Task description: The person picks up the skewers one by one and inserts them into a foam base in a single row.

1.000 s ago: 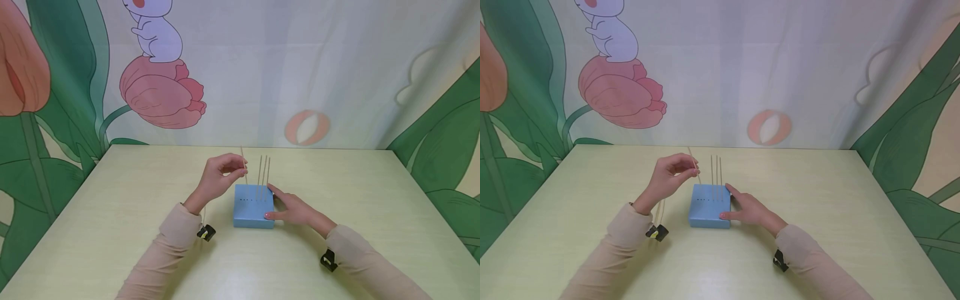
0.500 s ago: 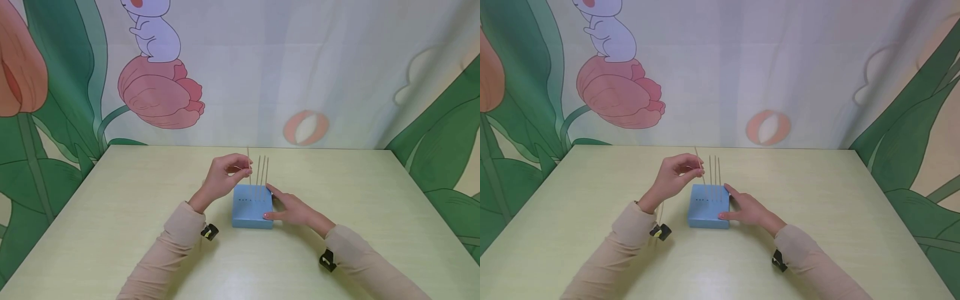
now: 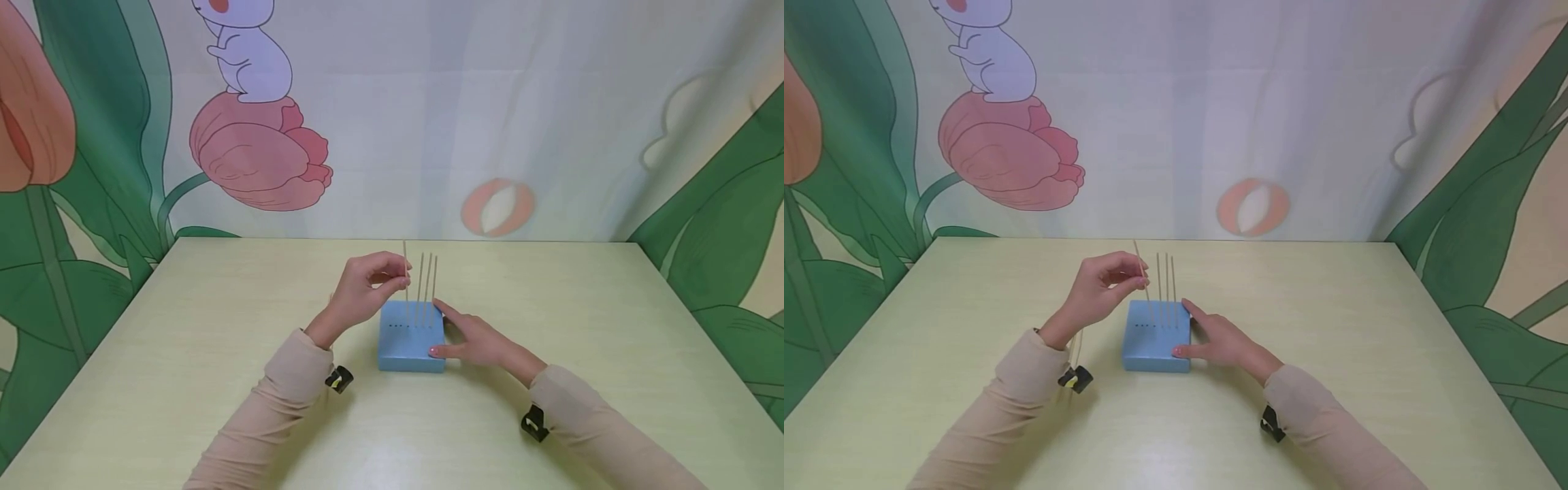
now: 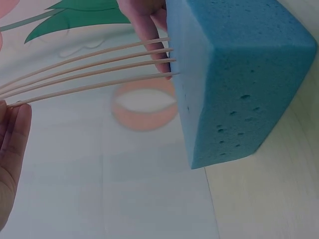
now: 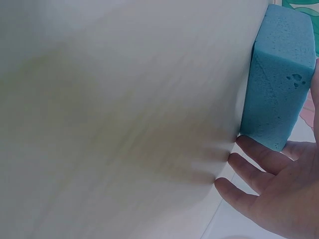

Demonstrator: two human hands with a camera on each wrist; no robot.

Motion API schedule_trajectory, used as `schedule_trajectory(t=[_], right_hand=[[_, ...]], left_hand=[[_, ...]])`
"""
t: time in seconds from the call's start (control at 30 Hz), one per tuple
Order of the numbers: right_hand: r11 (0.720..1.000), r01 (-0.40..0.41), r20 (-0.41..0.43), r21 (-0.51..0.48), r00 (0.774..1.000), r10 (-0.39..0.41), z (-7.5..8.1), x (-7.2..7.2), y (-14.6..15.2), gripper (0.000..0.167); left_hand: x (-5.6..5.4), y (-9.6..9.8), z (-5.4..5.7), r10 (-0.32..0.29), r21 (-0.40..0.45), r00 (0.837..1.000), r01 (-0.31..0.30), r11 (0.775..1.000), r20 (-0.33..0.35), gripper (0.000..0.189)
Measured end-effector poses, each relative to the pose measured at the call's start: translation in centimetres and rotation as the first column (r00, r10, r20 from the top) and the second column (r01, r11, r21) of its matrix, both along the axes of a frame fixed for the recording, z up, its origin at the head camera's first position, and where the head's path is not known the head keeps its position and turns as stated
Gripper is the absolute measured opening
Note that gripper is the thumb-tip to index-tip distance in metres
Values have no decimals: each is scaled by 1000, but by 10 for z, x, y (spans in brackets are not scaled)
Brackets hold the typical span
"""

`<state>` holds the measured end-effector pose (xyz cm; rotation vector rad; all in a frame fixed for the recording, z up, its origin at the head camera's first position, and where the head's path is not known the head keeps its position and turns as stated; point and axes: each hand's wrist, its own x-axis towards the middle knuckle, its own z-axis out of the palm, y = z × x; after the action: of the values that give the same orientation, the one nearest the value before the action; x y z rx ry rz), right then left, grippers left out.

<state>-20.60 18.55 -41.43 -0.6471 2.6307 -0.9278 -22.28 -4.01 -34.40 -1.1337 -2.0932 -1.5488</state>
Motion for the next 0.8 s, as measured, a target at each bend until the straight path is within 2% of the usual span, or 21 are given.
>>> schedule_trajectory(t=[0.3,0.47,0.67,0.8], right_hand=[[1000,-16,-16,-5,1000,16,1,0,1,91],[1000,-11,-11,-2,1000,11,1,0,1,92],[1000,3,-6,14,1000,-3,0,0,0,92],[1000,1,-3,19,1000,-1,1,1,0,92]], left_hand=[[-5,6,-19,30,-100,998,-24,995,51,8],[-4,3,-19,43,-137,996,-33,990,73,15],[-2,-17,-12,70,-184,994,-53,981,87,27],[-3,-41,-10,112,-228,979,-71,971,171,29]])
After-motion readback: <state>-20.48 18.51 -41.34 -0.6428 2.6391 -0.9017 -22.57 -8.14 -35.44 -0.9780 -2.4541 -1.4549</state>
